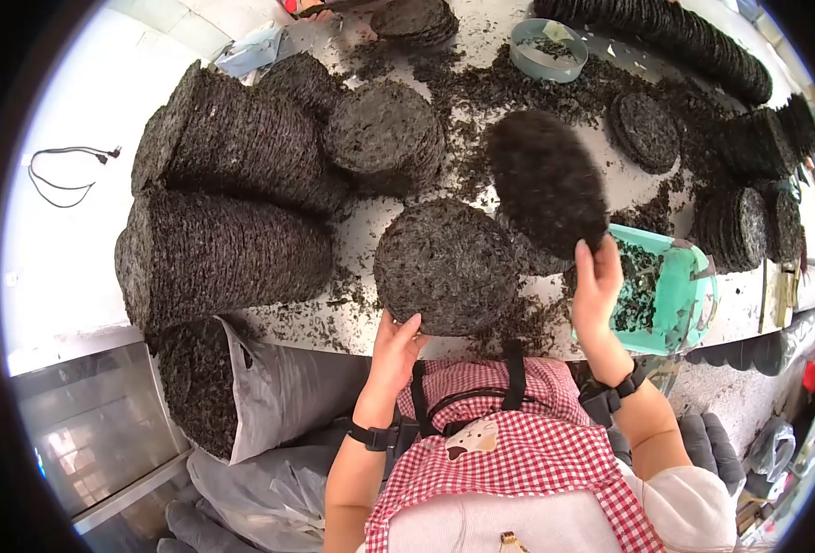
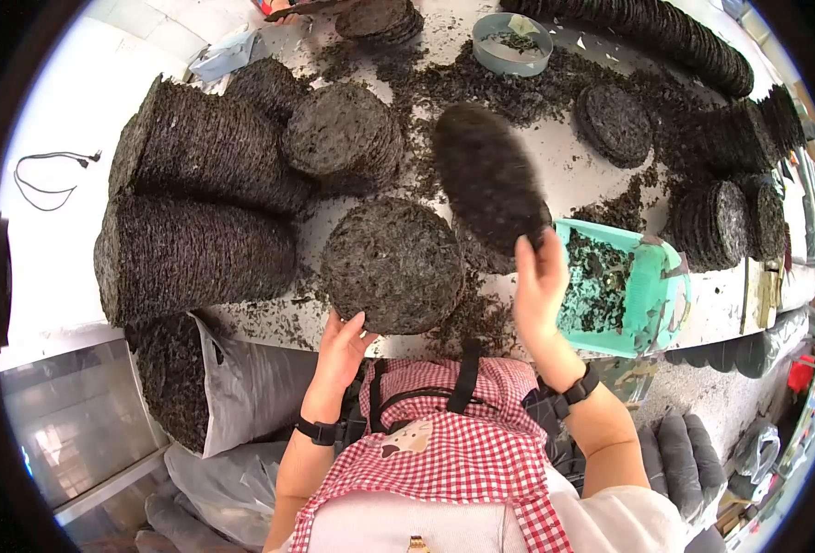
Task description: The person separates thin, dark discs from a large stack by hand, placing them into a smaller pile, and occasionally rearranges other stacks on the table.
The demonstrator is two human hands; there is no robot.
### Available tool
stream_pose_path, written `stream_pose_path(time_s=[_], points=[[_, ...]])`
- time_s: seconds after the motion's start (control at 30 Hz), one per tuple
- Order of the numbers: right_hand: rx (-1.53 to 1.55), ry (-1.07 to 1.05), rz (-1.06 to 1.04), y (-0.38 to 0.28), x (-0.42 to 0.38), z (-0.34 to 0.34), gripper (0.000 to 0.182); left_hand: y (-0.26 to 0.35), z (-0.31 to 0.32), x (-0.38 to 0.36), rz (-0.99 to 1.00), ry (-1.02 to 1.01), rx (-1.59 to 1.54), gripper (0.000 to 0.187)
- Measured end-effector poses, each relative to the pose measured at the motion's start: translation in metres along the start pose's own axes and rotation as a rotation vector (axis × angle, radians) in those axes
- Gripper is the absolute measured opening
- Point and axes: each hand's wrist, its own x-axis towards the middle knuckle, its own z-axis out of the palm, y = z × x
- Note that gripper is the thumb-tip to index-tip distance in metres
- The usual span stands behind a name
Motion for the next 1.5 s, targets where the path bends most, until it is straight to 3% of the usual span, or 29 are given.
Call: stream_pose_path(time_s=[0.07,0.13,0.17,0.27,0.33,0.4,0.43,0.5,0.67,0.73,0.8,0.87,0.93,1.07,1.13,1.27,1.33,1.37,1.4,1.43,1.5], points=[[0.197,0.086,0.148,0.038,0.019,-0.017,0.035,-0.005,-0.008,0.004,0.038,-0.070,-0.017,0.061],[0.231,0.161,0.459,0.074,0.026,-0.032,0.044,-0.007,-0.009,0.006,0.055,-0.106,-0.024,0.057],[0.127,0.223,0.504,0.127,0.028,-0.047,0.053,-0.006,-0.009,0.005,0.052,-0.102,-0.023,0.057],[-0.389,0.084,0.103,0.094,0.000,-0.031,0.064,-0.006,-0.010,0.007,0.068,-0.072,0.001,0.048],[-0.386,-0.567,-0.154,0.048,-0.017,-0.020,0.071,-0.005,-0.010,0.007,0.058,-0.052,0.024,0.043],[-0.655,-0.867,-0.498,-0.005,-0.031,0.002,0.075,-0.002,-0.009,0.005,0.023,-0.042,0.043,0.043],[-0.688,-0.827,-0.518,-0.001,-0.032,0.006,0.075,0.001,-0.010,0.007,0.032,-0.058,0.023,0.052],[-0.748,-0.745,-0.566,0.004,-0.030,0.016,0.076,0.005,-0.010,0.004,0.035,-0.059,0.034,0.051],[-0.786,-0.963,-0.627,-0.009,-0.027,0.015,0.067,0.010,-0.008,0.000,0.055,-0.078,0.129,0.048],[-0.709,-1.024,-0.643,-0.001,-0.021,0.016,0.062,0.015,-0.002,-0.003,0.078,-0.156,0.064,0.059],[-0.673,-1.017,-0.660,0.001,-0.016,0.014,0.056,0.018,0.008,-0.010,0.130,-0.246,0.051,0.065],[-0.653,-1.040,-0.639,0.001,-0.014,0.015,0.055,0.013,0.003,-0.009,0.057,-0.255,0.101,0.061],[-0.700,-1.025,-0.655,-0.004,-0.013,0.017,0.052,0.010,-0.007,0.001,-0.031,-0.269,0.209,0.058],[-0.699,-0.994,-0.694,-0.007,-0.014,0.017,0.043,0.005,-0.005,0.001,0.055,-0.275,0.214,0.053],[-0.673,-0.995,-0.734,-0.005,-0.008,0.019,0.039,0.003,-0.006,0.002,0.017,-0.242,0.248,0.042],[-0.235,-0.601,-0.288,-0.014,-0.010,0.017,0.027,0.001,-0.001,0.000,0.007,-0.077,0.052,0.020],[-0.426,-0.235,0.160,-0.015,-0.003,-0.002,0.024,-0.009,-0.017,0.005,-0.002,-0.054,0.106,0.021],[-0.173,-0.068,0.166,-0.002,0.002,-0.006,0.025,-0.015,-0.025,0.008,-0.010,-0.049,0.135,0.022],[0.081,0.105,0.160,0.021,0.010,-0.011,0.027,-0.012,-0.020,0.007,-0.003,-0.053,0.128,0.022],[0.180,0.117,0.305,0.047,0.016,-0.028,0.040,-0.005,-0.011,0.003,0.000,-0.060,0.122,0.021],[0.118,0.184,0.466,0.070,0.015,-0.040,0.051,0.000,-0.002,0.001,-0.008,-0.064,0.130,0.018]])
